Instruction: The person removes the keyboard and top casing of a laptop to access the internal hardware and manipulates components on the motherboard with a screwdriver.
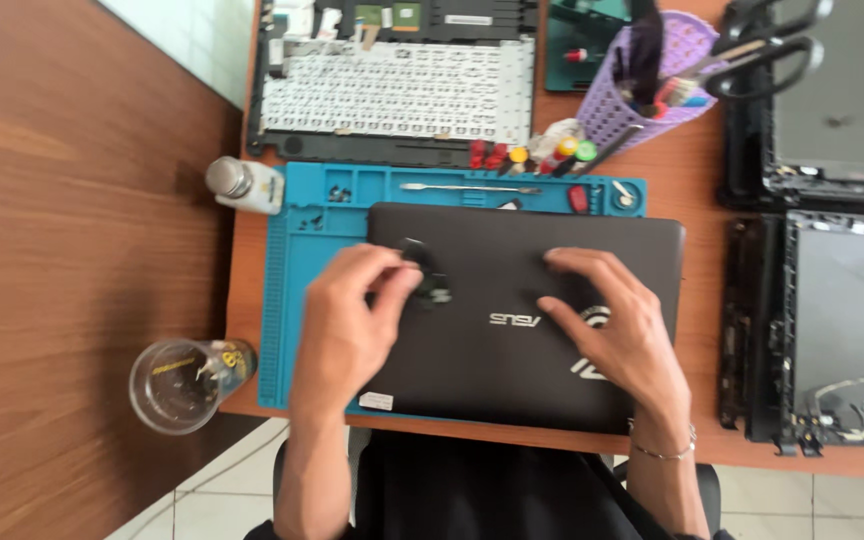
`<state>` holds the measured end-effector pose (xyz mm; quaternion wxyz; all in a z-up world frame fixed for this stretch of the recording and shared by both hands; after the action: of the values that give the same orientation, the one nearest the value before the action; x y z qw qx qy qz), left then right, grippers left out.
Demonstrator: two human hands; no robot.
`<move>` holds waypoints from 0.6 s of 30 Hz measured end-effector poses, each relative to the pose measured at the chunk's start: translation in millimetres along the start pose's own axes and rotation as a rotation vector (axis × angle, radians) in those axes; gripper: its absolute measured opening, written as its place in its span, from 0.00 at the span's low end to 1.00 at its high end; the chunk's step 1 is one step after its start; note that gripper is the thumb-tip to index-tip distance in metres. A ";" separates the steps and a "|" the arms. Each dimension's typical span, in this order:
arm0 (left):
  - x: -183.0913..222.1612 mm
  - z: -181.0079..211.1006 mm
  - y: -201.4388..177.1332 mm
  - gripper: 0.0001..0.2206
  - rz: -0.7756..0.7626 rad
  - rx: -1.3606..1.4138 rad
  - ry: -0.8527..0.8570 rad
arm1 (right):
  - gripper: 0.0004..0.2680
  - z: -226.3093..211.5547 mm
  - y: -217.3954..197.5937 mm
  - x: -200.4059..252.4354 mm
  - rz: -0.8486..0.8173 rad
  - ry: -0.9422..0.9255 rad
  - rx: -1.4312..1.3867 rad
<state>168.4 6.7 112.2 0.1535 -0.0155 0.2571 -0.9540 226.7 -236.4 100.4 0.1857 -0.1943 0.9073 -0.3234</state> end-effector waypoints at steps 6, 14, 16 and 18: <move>-11.8 49.7 59.0 0.05 -0.175 0.053 0.280 | 0.10 4.7 2.7 2.5 -0.075 0.095 -0.108; -31.6 58.5 79.7 0.03 -0.175 0.178 0.212 | 0.07 35.2 -41.7 1.9 0.117 0.113 -0.038; -36.5 52.8 80.5 0.03 -0.173 0.150 0.236 | 0.06 47.4 -61.9 -2.2 0.202 0.181 -0.034; -40.1 46.0 84.1 0.03 -0.186 0.123 0.267 | 0.05 54.4 -81.2 -10.9 0.306 0.199 0.002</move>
<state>235.5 -72.6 112.3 0.0298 0.0971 0.2137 -0.9716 280.0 -317.4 117.0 0.1423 -0.0208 0.9398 -0.3100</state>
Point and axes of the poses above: each hand's wrist, its own x-axis away from the middle knuckle, its own y-axis out of the palm, z = x × y, the point moved 7 cm from there along -x, towards the middle knuckle, and after that the axes turned 4 degrees about -y, right-handed, at the moved point
